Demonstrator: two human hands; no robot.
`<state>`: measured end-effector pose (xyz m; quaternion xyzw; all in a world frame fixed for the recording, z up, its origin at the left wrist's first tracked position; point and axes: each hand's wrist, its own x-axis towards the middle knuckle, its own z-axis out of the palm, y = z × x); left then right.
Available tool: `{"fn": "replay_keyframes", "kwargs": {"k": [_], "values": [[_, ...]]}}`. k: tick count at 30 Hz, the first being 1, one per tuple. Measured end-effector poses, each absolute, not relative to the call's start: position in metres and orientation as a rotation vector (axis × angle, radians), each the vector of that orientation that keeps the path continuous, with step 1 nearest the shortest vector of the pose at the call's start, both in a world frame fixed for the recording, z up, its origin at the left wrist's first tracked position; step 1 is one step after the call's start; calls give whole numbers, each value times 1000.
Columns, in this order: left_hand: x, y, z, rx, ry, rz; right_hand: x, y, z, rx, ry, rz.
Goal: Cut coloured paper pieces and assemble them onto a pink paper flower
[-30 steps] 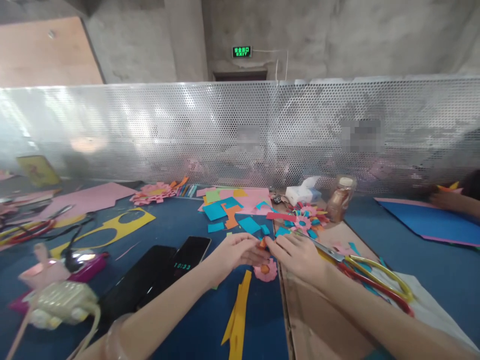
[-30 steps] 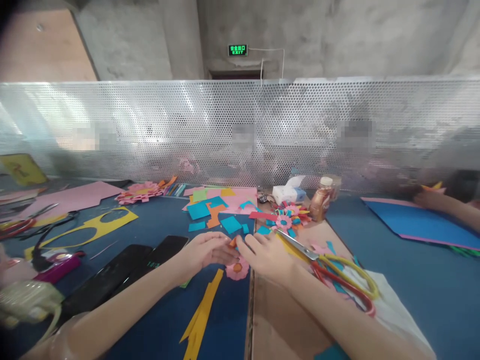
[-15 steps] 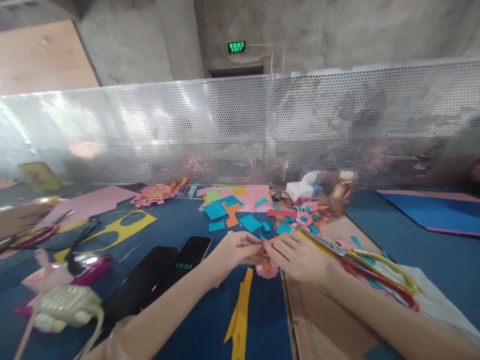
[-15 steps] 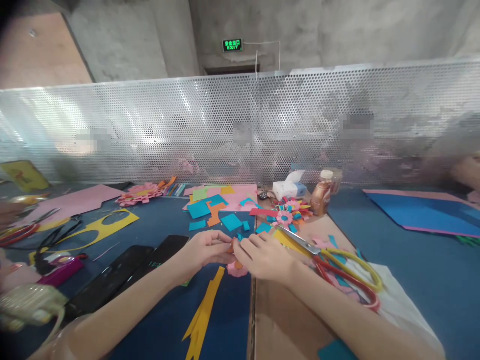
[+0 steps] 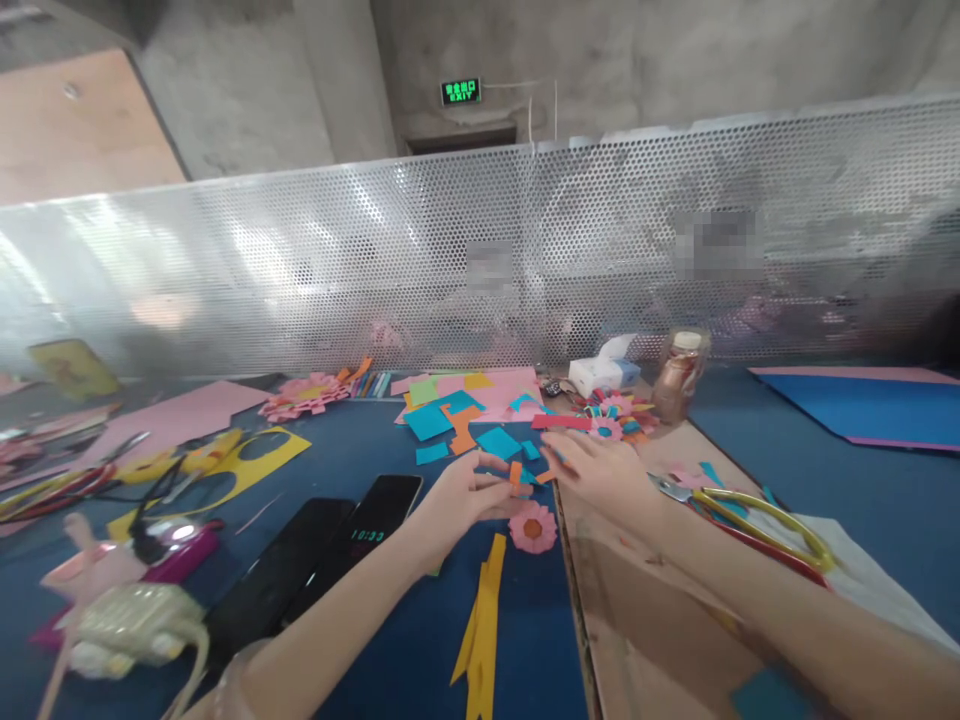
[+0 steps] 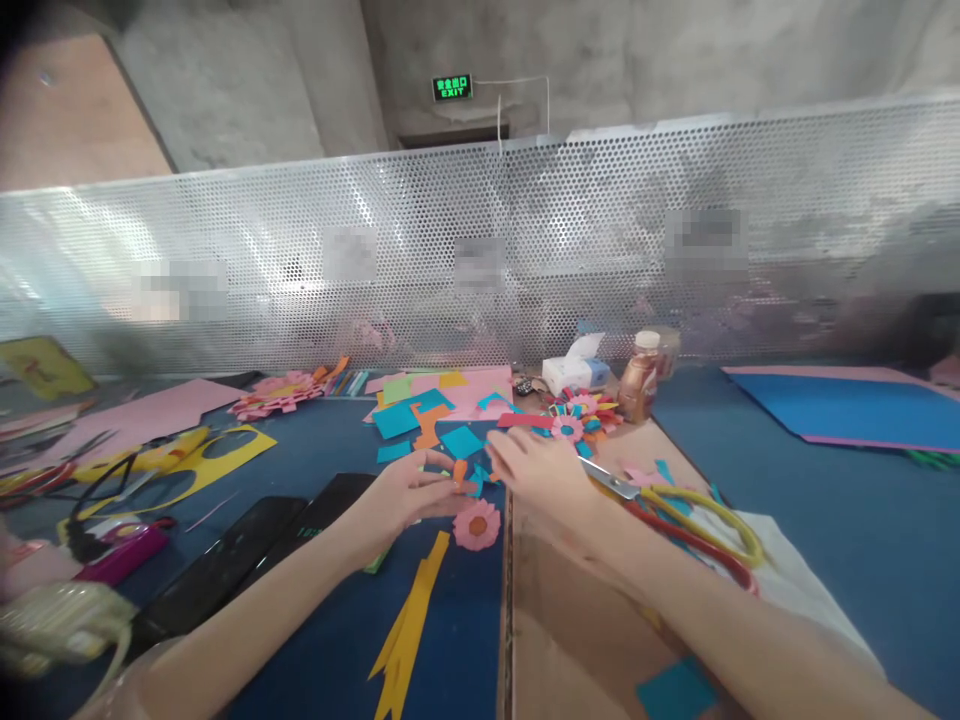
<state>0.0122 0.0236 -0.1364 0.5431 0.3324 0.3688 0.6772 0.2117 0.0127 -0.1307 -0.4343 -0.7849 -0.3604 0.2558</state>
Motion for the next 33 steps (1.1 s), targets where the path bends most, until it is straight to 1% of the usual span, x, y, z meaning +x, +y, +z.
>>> {"fn": "replay_keyframes", "kwargs": {"k": [3, 4, 9, 13, 18, 25, 33], "values": [[11, 25, -132, 1227, 795, 860, 230, 27, -123, -1603, -2059, -600], [11, 25, -131, 1231, 814, 866, 237, 32, -122, -1649, -2071, -521], [12, 27, -135, 1275, 847, 857, 255, 47, -132, -1447, -2460, -278], [11, 29, -141, 1292, 843, 861, 242, 44, -144, -1404, -2552, -216], [11, 32, -144, 1278, 865, 887, 233, 42, -146, -1387, -2529, -126], [12, 32, -140, 1209, 871, 900, 248, 51, -148, -1353, -2380, 130], [9, 33, -141, 1237, 907, 957, 232, 37, -117, -1279, -2056, 532]]}}
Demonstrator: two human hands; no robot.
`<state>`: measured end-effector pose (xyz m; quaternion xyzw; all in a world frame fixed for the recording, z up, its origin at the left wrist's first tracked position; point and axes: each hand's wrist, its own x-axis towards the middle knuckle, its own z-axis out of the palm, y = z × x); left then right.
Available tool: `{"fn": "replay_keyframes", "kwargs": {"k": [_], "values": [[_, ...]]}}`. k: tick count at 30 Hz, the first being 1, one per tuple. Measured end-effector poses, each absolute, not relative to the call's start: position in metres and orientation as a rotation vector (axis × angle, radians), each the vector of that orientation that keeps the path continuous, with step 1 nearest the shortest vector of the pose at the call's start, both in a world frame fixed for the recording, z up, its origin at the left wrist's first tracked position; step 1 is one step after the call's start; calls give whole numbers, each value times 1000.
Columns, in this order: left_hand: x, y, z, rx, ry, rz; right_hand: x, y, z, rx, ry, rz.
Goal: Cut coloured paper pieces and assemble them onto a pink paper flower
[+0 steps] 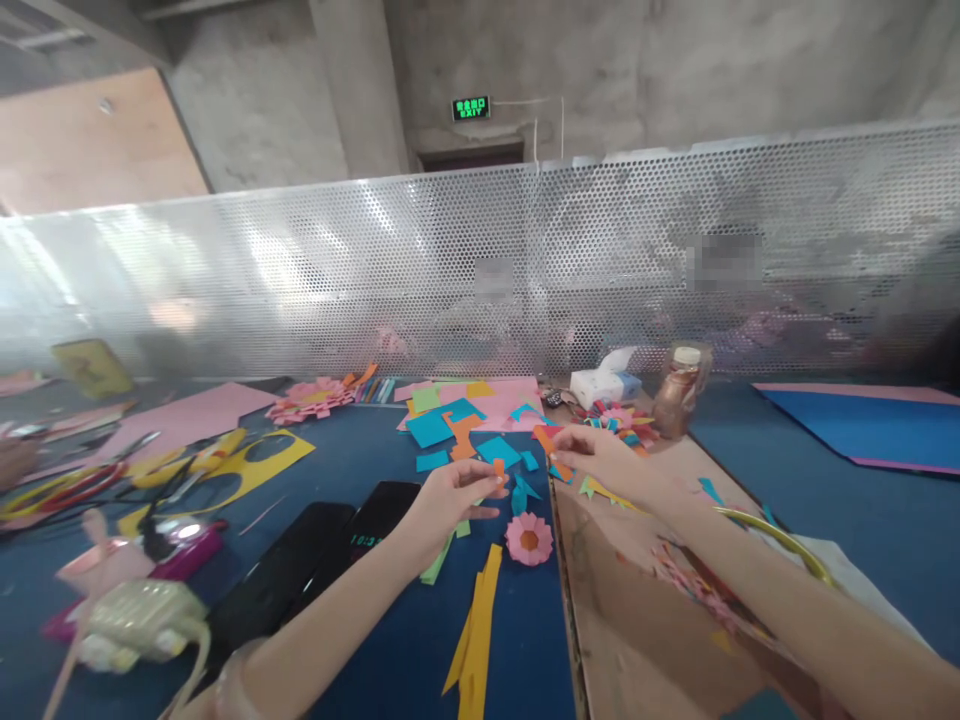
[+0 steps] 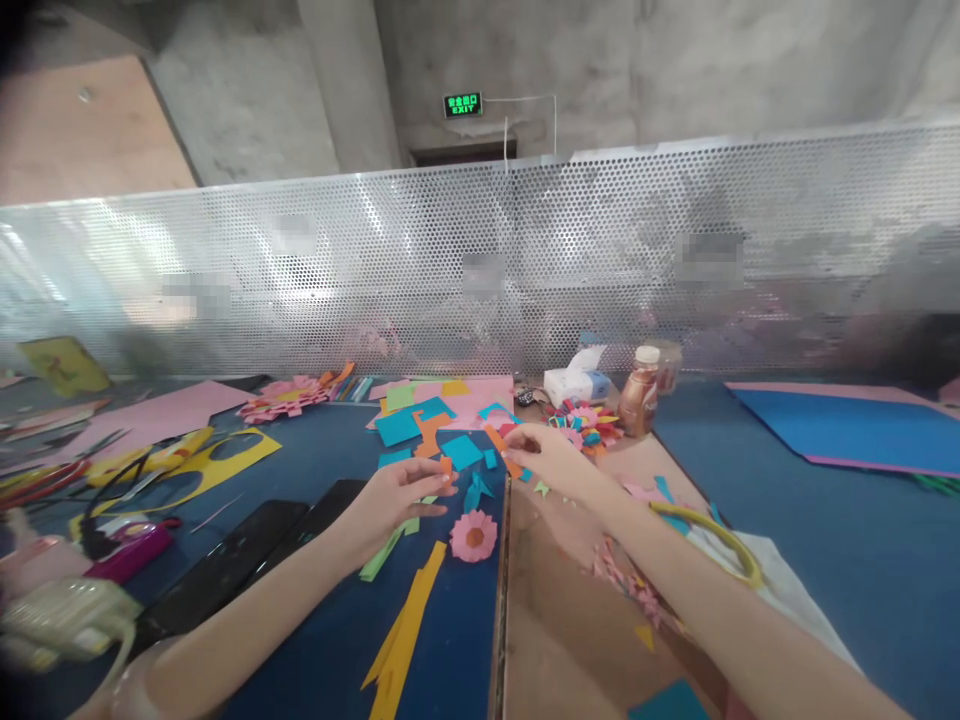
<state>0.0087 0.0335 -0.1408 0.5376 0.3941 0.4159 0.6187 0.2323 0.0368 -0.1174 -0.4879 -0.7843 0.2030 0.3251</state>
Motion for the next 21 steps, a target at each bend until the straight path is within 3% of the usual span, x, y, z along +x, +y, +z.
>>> {"fn": "replay_keyframes", "kwargs": {"k": [5, 10, 16, 21], "values": [[10, 31, -137, 1192, 891, 979, 208, 23, -112, -1128, -1453, 1156], [11, 28, -135, 1184, 815, 951, 193, 16, -122, -952, -1119, 1460], [12, 28, -138, 1123, 776, 947, 189, 16, -134, -939, -1166, 1471], [12, 24, -140, 985, 680, 827, 187, 15, -134, -1131, -1470, 1090]]}}
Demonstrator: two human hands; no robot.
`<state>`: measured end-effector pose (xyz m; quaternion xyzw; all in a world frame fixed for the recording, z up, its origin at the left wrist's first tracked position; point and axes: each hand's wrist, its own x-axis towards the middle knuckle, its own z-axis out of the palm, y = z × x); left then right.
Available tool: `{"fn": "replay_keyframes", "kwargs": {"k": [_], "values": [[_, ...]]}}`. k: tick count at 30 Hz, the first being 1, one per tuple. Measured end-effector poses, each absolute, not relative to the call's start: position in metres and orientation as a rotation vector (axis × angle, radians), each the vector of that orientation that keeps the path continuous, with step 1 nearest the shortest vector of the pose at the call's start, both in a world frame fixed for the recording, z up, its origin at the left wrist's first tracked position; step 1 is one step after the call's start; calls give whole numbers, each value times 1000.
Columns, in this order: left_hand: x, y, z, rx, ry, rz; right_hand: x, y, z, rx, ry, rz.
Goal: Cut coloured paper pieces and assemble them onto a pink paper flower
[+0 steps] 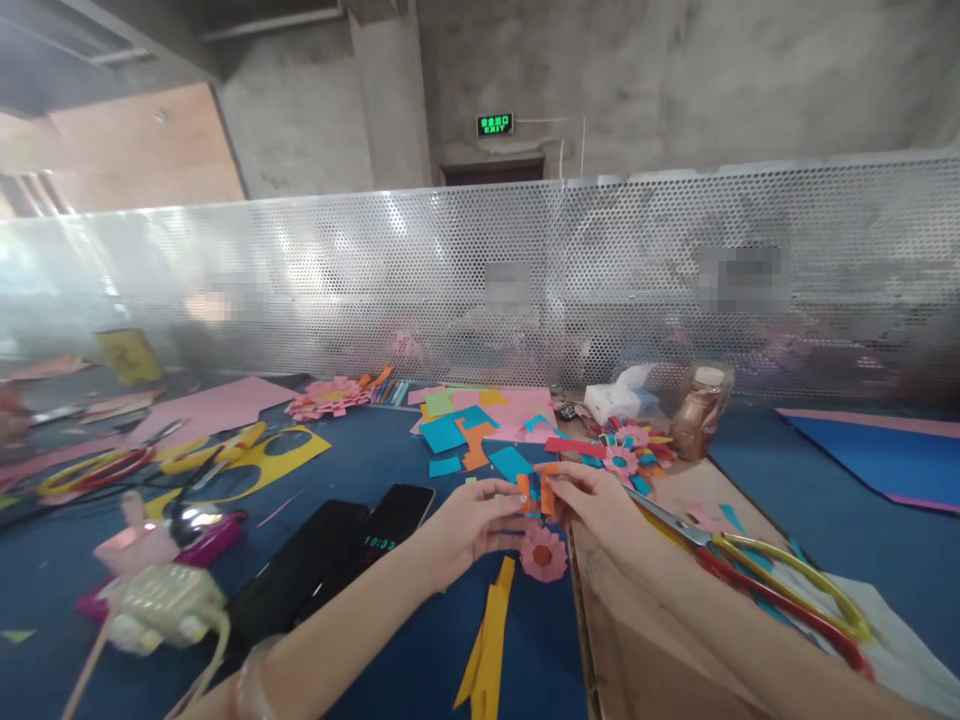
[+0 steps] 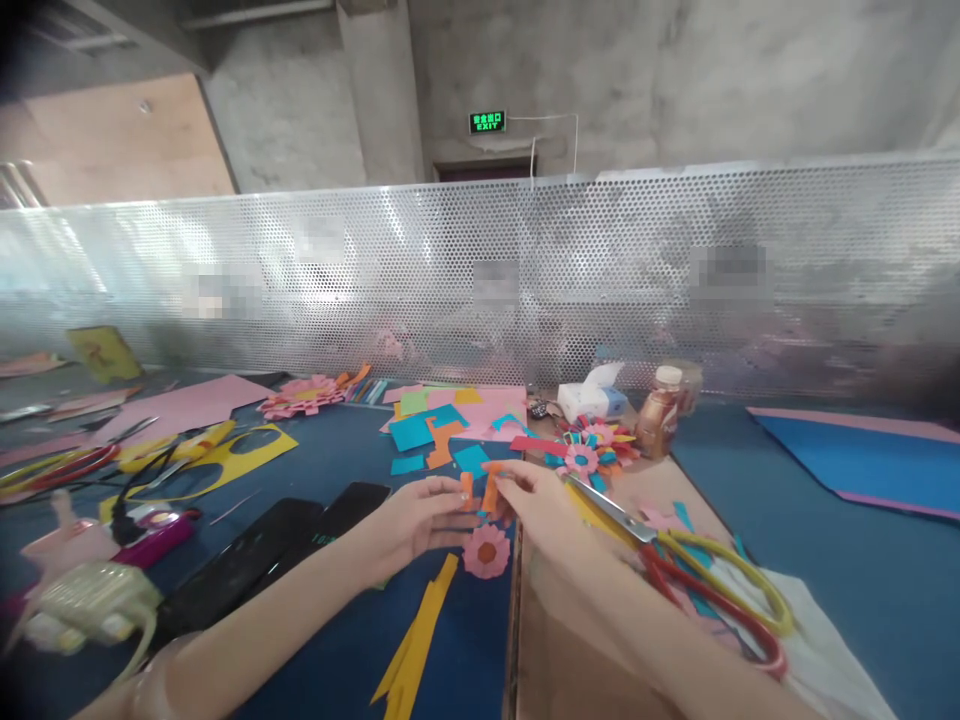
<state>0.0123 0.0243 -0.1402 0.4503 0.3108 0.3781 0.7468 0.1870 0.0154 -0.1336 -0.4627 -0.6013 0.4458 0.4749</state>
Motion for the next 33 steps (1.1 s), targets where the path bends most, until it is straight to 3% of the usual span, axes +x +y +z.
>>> {"fn": "replay_keyframes", "kwargs": {"k": [4, 11, 25, 29, 33], "values": [[13, 21, -141, 904, 628, 761, 185, 9, -127, -1302, -1680, 748], [14, 17, -136, 772, 613, 748, 180, 0, -133, -1238, -1759, 472], [12, 23, -140, 894, 629, 731, 192, -5, -141, -1283, -2447, -513], [13, 22, -141, 947, 620, 748, 190, -9, -141, -1271, -2424, -531], [13, 22, -141, 987, 626, 766, 187, -10, -138, -1298, -2101, -119]]}}
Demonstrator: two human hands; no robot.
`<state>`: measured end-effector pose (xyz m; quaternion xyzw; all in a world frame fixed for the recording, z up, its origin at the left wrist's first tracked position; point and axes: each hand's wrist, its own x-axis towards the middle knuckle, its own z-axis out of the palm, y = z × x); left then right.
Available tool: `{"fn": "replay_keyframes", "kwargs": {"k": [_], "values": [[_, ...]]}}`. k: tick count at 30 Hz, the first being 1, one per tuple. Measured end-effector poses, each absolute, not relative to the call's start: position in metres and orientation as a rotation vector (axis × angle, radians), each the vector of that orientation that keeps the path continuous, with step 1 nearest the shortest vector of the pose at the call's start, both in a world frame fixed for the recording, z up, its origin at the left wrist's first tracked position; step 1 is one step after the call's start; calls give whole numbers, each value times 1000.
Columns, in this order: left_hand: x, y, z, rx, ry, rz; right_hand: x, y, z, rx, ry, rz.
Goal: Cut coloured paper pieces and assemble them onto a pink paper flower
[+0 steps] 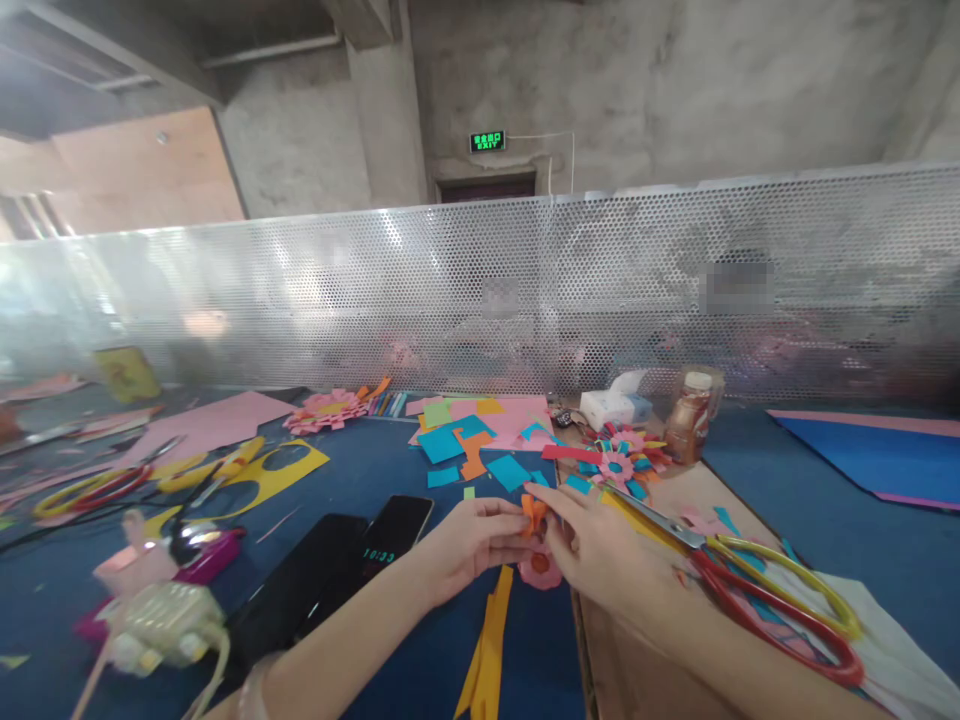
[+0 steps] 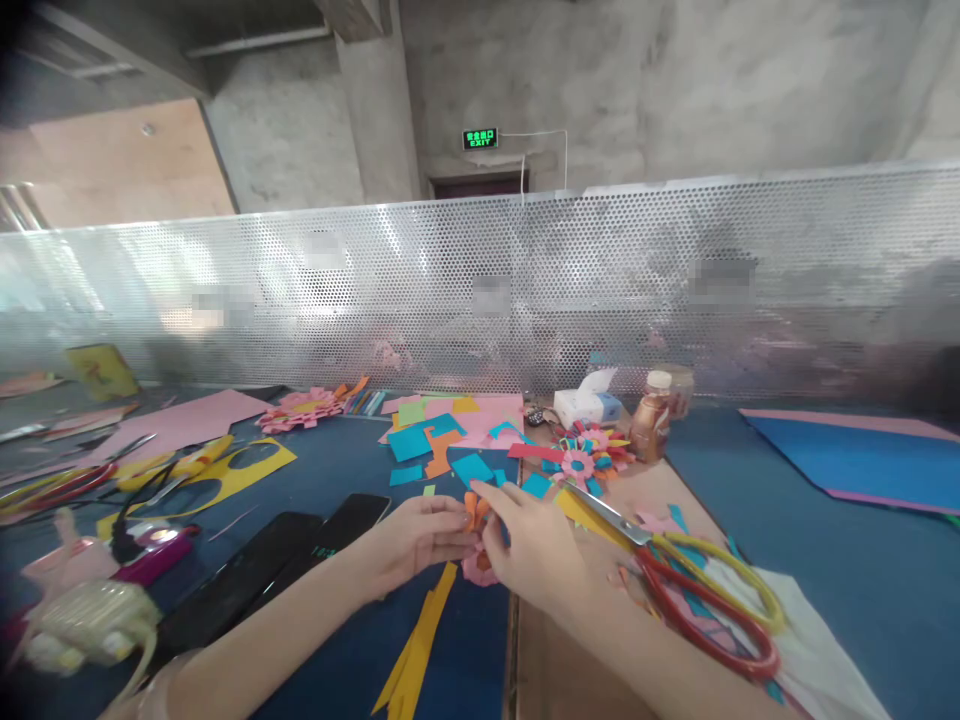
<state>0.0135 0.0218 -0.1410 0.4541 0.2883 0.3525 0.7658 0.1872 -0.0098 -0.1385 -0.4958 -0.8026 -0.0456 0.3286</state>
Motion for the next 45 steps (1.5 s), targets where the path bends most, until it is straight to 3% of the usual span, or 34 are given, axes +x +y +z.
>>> {"fn": "replay_keyframes", "kwargs": {"k": [5, 9, 22, 45], "values": [[15, 22, -141, 1011, 633, 819, 185, -2, -133, -1361, -1724, 678], [16, 22, -140, 1033, 638, 828, 183, 3, -135, -1285, -1611, 961], [20, 16, -142, 1047, 744, 1016, 178, 2, -136, -1229, -1274, 1077], [22, 13, -139, 1200, 765, 1103, 182, 7, -151, -1136, -1416, 911]]}}
